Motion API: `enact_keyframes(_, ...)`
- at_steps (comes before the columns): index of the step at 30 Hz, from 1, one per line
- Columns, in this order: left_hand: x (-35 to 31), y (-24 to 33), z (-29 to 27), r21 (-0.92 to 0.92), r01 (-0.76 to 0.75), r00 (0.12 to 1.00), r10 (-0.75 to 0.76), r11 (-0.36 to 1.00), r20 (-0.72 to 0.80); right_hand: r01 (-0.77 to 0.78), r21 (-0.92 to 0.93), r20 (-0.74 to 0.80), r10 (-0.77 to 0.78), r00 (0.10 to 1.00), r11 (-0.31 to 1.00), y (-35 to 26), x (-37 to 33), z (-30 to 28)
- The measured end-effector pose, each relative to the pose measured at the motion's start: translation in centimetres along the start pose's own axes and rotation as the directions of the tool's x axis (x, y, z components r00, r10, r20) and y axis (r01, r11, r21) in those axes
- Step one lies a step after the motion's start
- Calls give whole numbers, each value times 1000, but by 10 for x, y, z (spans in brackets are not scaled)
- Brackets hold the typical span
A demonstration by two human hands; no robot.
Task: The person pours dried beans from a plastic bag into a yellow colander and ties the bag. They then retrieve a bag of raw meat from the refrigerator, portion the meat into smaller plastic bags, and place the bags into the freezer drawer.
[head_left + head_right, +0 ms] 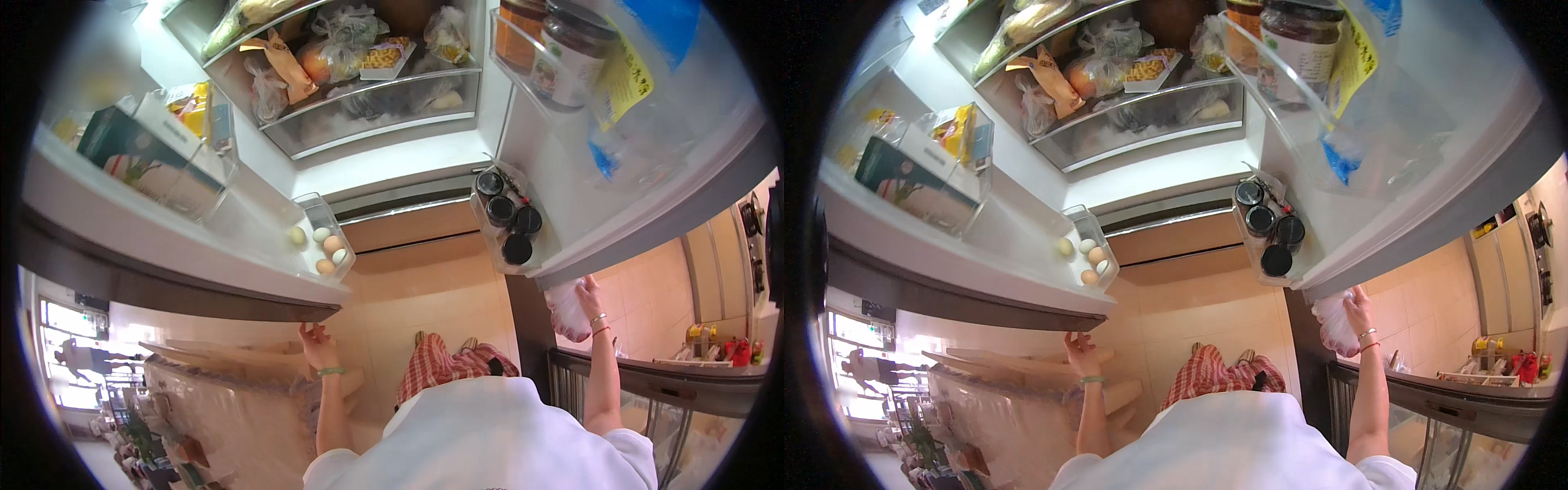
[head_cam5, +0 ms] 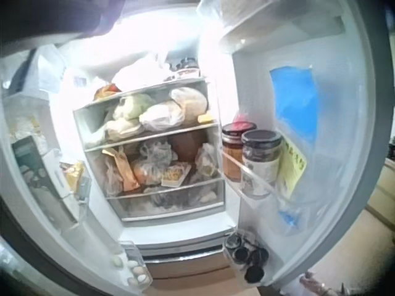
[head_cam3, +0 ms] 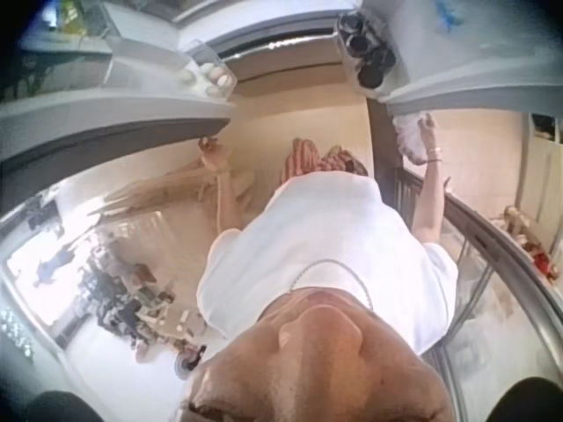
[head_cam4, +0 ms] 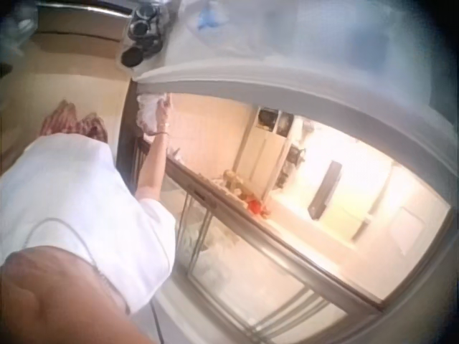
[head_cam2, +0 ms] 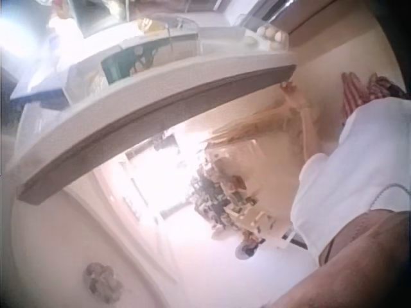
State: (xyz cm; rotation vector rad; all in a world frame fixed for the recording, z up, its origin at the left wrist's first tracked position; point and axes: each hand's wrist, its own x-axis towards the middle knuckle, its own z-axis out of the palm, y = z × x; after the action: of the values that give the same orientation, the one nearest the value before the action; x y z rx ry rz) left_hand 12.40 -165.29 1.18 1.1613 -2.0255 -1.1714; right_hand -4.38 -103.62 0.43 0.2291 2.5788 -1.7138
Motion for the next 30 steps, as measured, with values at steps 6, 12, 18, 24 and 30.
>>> enact_keyframes(6, 3, 49, 14, 608, -394, 917, 336, 689, 213, -39, -206, -5, 39, 999, 978, -21, -12, 7)
enact_keyframes(12, 3, 103, 63, 527, -505, 857, 325, 683, 400, 84, -375, 37, -76, 996, 923, -41, -40, 36)
enact_keyframes(18, 24, 143, 118, 295, -591, 774, 426, 750, 468, 158, -534, 177, -72, 981, 831, -80, -55, 92)
enact_keyframes(24, 53, 199, 156, 70, -448, 784, 354, 891, 509, 232, -508, 257, -111, 960, 830, -135, -46, 162)
enact_keyframes(30, 109, 203, 211, -40, -614, 755, 602, 788, 261, 364, -478, 302, -239, 923, 799, -158, 2, 252)
